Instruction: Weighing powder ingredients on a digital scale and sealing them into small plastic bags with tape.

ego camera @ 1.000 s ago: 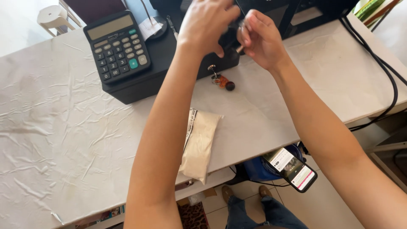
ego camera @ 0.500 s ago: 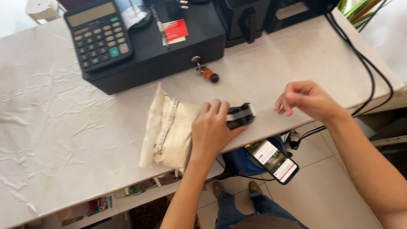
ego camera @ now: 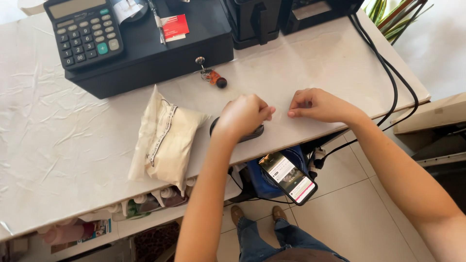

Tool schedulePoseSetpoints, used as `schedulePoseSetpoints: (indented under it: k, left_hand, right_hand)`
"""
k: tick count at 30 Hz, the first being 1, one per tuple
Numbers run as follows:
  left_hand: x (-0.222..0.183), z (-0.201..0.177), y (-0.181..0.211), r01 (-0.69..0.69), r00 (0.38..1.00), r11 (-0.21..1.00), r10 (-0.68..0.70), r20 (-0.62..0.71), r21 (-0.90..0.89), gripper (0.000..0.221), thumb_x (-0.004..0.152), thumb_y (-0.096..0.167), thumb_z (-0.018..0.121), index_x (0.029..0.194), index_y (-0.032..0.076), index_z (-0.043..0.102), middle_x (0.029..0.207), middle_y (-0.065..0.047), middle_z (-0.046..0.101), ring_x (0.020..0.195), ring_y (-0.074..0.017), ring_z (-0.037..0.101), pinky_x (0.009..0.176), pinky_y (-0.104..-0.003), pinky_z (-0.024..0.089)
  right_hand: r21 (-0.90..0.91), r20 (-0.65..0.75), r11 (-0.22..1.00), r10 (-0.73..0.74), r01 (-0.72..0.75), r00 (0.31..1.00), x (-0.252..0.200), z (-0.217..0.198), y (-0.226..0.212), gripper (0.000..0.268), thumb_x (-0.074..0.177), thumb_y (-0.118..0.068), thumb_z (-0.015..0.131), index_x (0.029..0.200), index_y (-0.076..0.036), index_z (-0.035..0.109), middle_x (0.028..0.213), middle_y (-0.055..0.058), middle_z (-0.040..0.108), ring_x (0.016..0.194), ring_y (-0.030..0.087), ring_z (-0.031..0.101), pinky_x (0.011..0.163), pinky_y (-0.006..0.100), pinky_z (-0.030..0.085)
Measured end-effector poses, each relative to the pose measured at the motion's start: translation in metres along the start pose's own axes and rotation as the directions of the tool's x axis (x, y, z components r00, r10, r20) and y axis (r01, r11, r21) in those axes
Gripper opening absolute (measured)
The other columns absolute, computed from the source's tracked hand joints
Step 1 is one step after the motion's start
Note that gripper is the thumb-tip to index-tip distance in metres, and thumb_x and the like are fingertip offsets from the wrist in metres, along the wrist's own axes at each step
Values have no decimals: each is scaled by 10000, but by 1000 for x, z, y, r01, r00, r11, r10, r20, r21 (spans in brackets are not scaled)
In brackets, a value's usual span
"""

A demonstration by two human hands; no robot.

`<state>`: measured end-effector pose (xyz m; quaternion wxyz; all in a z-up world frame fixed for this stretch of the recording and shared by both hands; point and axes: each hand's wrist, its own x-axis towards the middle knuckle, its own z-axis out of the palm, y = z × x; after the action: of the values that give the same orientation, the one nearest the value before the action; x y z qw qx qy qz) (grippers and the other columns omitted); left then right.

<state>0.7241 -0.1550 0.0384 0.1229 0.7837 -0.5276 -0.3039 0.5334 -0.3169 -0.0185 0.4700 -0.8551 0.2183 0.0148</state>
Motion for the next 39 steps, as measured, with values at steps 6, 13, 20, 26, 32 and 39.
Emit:
schedulePoseSetpoints:
  k: [6,13,20,26,32,39]
  left_hand:
    - [46,8,-8,69,980,997,-71,185,18,113,803,306,731,777,229,809,726,24,771,890,-229,777,826,-392,595]
    - [34,16,-9,93,993,995,-95,74,25,262,881,353,606,782,199,793,815,-118,763,967,-344,746,861,-482,587]
    - [4,-6,0,-53,999,980,52,-12,-191,215,968,246,561,1070,140,719,943,-143,774,965,-360,730,867,-497,569]
    - [-4,-4,-11,55,996,998,-57,-66,-30,227,999,375,534,1170,268,639,1085,-11,725,1066,-303,700,898,-500,570]
    - [-28,-14,6,145,988,989,-145,44,1,285,989,389,556,1188,254,707,1159,-15,750,1148,-329,679,1004,-504,518]
    - [-30,-17,4,133,990,990,-131,45,-56,303,947,350,647,1210,223,729,1167,-68,764,1194,-346,665,1035,-502,495]
  right_hand:
    - [363,96,906,-267,216,959,15,-6,-12,652,887,-390,698,1438,-82,537,1439,102,588,1388,230,468,1153,435,354]
    - [645,173,763,-80,-51,982,19,31,-28,475,898,-181,756,1298,-67,528,1088,18,629,1058,154,679,957,330,551]
    - [658,135,747,4,-93,991,25,35,-28,303,857,-92,803,1088,7,632,800,97,673,652,160,626,665,282,532]
    - [609,128,787,30,-102,991,31,35,-22,253,801,-75,836,1022,9,748,701,108,697,555,126,615,574,240,519]
    - [559,131,823,38,-106,991,29,34,-32,204,765,-79,851,944,-2,790,649,78,660,510,100,555,548,220,471]
    - [427,22,904,-14,3,1000,28,36,-41,138,763,-86,840,878,-29,790,607,54,655,483,88,562,521,197,442]
